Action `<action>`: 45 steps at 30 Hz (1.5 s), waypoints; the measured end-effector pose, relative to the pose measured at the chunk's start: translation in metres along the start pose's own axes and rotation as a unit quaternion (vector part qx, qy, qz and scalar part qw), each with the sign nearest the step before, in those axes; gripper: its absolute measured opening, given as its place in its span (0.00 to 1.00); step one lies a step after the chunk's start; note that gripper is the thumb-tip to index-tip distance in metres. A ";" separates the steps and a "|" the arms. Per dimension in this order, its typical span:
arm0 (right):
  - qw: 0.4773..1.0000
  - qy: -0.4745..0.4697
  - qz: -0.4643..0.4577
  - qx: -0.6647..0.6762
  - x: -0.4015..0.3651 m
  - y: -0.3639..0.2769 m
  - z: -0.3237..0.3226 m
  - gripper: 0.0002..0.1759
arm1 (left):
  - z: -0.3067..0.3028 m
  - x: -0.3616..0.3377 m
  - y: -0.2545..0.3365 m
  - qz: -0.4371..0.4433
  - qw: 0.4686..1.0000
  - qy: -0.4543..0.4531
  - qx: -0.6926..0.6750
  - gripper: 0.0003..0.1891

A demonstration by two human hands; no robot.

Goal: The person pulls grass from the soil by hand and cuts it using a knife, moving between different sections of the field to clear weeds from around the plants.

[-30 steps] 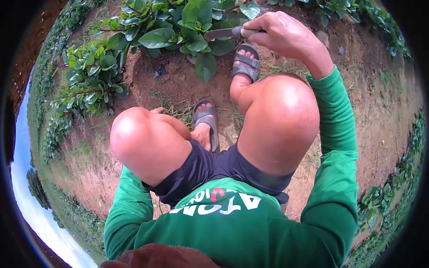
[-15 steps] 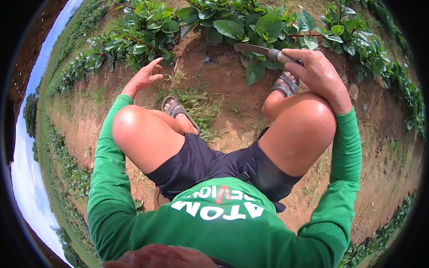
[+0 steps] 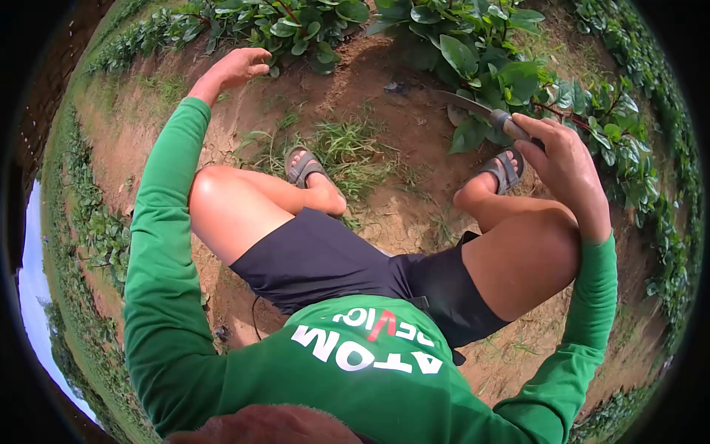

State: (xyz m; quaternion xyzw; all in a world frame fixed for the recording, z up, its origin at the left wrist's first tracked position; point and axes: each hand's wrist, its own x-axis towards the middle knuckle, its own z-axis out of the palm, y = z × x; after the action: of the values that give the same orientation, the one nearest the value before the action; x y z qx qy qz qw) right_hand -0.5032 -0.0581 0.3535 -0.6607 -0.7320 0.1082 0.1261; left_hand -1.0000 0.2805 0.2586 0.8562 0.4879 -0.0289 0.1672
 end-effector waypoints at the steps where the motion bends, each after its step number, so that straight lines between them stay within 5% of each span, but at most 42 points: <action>1: 0.999 -0.002 -0.032 -0.020 0.007 -0.005 -0.001 0.23 | 0.008 -0.004 0.002 -0.007 1.000 -0.020 -0.007 0.26; 6: 0.997 -0.024 -0.077 0.000 0.051 -0.048 -0.007 0.23 | 0.060 -0.017 -0.035 -0.036 0.971 -0.216 0.094 0.27; 13: 0.986 -0.085 -0.131 0.063 0.126 -0.040 0.054 0.25 | 0.051 0.004 -0.022 -0.105 0.975 -0.148 0.125 0.20; 23: 0.977 -0.126 -0.095 0.140 0.209 -0.049 0.094 0.28 | 0.047 0.054 0.018 -0.032 0.992 -0.100 0.068 0.22; 24: 0.976 -0.134 -0.084 0.150 0.209 -0.054 0.094 0.28 | 0.050 0.069 0.021 -0.129 0.988 -0.085 -0.004 0.22; 25: 0.974 -0.142 -0.073 0.159 0.211 -0.061 0.091 0.28 | 0.047 0.076 0.022 -0.139 0.987 -0.080 -0.014 0.22; 45: 0.975 -0.100 0.009 0.199 0.209 -0.086 0.098 0.26 | 0.038 0.093 0.014 -0.054 0.996 -0.052 -0.048 0.21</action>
State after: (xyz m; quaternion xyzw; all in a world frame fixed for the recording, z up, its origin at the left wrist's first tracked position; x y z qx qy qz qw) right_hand -0.6356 0.1418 0.2975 -0.6149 -0.6988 0.3183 0.1797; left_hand -0.9350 0.3386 0.2072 0.8171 0.5247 -0.0583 0.2316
